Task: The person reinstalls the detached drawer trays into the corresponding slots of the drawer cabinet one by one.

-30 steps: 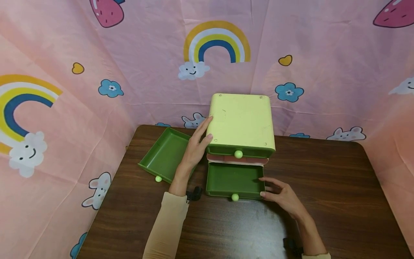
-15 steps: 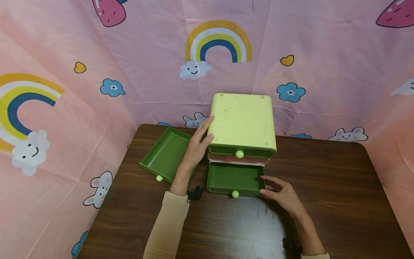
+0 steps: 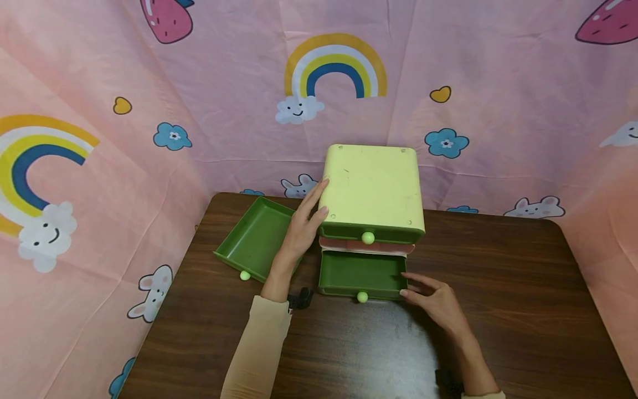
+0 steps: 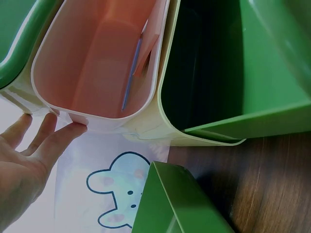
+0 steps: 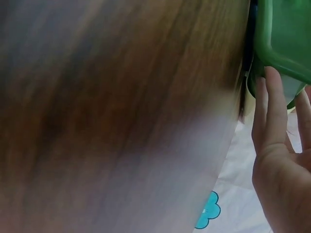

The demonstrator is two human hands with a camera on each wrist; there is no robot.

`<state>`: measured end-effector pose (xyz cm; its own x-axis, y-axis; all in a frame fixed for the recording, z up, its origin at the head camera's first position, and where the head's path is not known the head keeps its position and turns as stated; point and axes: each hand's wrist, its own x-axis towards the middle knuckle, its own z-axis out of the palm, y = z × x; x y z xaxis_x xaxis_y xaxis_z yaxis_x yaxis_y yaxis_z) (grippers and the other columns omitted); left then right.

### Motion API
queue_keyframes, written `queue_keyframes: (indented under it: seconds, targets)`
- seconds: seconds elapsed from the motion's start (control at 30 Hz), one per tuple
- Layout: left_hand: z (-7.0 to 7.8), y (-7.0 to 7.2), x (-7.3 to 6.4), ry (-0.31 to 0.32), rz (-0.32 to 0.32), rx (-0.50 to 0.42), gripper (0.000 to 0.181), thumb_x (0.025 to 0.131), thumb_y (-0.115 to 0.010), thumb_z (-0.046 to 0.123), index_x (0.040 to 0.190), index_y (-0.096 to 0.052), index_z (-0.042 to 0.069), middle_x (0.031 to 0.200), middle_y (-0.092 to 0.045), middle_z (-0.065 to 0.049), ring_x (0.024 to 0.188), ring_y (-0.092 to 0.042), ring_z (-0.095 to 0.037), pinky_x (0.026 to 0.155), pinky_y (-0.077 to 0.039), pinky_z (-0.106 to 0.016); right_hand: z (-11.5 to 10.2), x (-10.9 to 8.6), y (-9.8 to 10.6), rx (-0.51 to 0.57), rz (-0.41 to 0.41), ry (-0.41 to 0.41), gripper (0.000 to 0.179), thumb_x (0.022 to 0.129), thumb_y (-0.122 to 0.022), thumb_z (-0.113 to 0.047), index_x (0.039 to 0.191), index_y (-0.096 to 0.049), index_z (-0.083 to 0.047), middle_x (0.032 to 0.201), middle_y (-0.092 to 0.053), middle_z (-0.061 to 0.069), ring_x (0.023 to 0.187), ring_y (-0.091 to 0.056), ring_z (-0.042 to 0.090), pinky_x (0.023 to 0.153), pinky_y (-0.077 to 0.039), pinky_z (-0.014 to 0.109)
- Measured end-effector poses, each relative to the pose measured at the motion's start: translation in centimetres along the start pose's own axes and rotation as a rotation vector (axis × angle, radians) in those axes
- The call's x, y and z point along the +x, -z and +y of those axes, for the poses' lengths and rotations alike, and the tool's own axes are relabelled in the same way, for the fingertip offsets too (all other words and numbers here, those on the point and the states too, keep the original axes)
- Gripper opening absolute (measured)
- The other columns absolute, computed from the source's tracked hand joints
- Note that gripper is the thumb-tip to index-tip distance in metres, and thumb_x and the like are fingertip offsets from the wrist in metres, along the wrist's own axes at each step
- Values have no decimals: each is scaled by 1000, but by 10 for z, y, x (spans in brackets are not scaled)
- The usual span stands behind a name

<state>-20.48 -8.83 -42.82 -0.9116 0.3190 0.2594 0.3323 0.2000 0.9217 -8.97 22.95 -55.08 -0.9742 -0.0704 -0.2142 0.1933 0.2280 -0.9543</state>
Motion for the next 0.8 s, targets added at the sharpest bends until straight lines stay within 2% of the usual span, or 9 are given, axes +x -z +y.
queue_keyframes:
  seconds: [0.13,0.37,0.47,0.7,0.8]
  targets:
    - [-1,0,0,-2,-2,-4,54,105,-44,15,157,-30,8,163,-21,-14,151,-16,-26,117,-20,-56,0,0,-1,-107,46,17,50,80,-83,-38,125,-72,-18,125,-67,13,106,-69,21,78,-56,26]
    - [0,0,1,6,-11,0,54,106,-44,16,157,-29,10,164,-20,-13,151,-15,-24,117,-19,-54,-3,0,-4,-191,87,6,53,79,-82,-46,125,-71,-22,117,-71,11,92,-72,13,73,-56,27]
    - [0,0,1,4,-13,1,54,106,-44,15,157,-29,10,164,-20,-13,151,-15,-25,117,-19,-54,-4,0,-5,-231,105,10,53,79,-81,-48,125,-71,-24,115,-72,11,88,-72,14,69,-56,28]
    - [-1,1,1,2,-14,-7,54,105,-44,14,157,-29,9,163,-20,-13,151,-15,-25,117,-19,-54,-6,-1,-5,-256,129,25,49,81,-79,-49,124,-71,-27,89,-76,4,77,-74,19,65,-55,27]
    - [-1,1,1,-5,-14,-15,54,105,-44,13,157,-29,8,163,-19,-14,151,-15,-27,118,-19,-54,-6,1,-4,-299,148,75,46,83,-78,-47,123,-72,-24,97,-76,6,74,-73,18,61,-54,27]
